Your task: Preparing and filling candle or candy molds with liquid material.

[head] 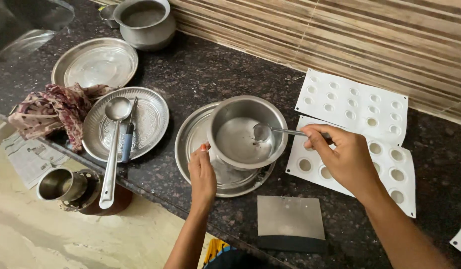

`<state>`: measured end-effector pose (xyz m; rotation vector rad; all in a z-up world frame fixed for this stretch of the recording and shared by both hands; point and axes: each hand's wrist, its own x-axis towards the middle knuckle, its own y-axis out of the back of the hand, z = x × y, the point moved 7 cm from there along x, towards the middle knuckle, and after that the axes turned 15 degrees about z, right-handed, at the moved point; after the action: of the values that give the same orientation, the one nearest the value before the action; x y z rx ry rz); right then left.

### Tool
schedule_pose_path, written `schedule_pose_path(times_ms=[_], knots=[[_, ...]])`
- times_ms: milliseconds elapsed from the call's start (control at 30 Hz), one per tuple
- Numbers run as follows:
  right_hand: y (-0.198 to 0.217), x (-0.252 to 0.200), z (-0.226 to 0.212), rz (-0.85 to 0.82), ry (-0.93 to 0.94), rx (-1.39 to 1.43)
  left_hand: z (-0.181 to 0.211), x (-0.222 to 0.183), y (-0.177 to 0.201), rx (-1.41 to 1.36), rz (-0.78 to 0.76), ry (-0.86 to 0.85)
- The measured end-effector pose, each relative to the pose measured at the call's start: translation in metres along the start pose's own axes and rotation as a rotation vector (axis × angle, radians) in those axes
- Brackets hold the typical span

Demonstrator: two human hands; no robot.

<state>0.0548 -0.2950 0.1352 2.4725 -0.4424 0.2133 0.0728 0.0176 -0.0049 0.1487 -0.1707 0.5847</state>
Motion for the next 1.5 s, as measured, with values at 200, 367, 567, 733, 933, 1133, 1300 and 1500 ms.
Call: schedule_pose_path(times_ms=[200,367,567,733,933,1133,1300,1500], knots=[[0.004,-0.007,-0.001,0.032,-0.043,-0.001,-0.005,0.009,0.0,0.112,0.032,-0.068],[0.002,-0.008,-0.01,0.032,0.033,0.069,0.012,0.011,0.003,0.14,0.067,-0.114],[-0.007,-0.008,-0.019,0.034,0.03,0.042,0.024,0.015,0.004,0.105,0.058,-0.142],[-0.012,-0.004,-0.024,0.045,0.056,-0.006,0.021,0.023,-0.002,0.052,0.024,-0.003],[-0.017,0.0,-0.022,0.05,0.092,-0.021,0.024,0.037,-0.015,0.017,-0.02,0.154],[-0.021,-0.002,-0.019,0.075,0.079,-0.042,0.073,0.041,-0.03,0.02,-0.071,-0.036],[-0.033,-0.019,-0.024,0.136,0.517,-0.243,0.127,0.025,-0.042,0.099,-0.159,-0.161],[-0.044,-0.041,-0.003,0.176,0.796,-0.334,0.148,0.006,-0.059,0.141,-0.229,-0.282]])
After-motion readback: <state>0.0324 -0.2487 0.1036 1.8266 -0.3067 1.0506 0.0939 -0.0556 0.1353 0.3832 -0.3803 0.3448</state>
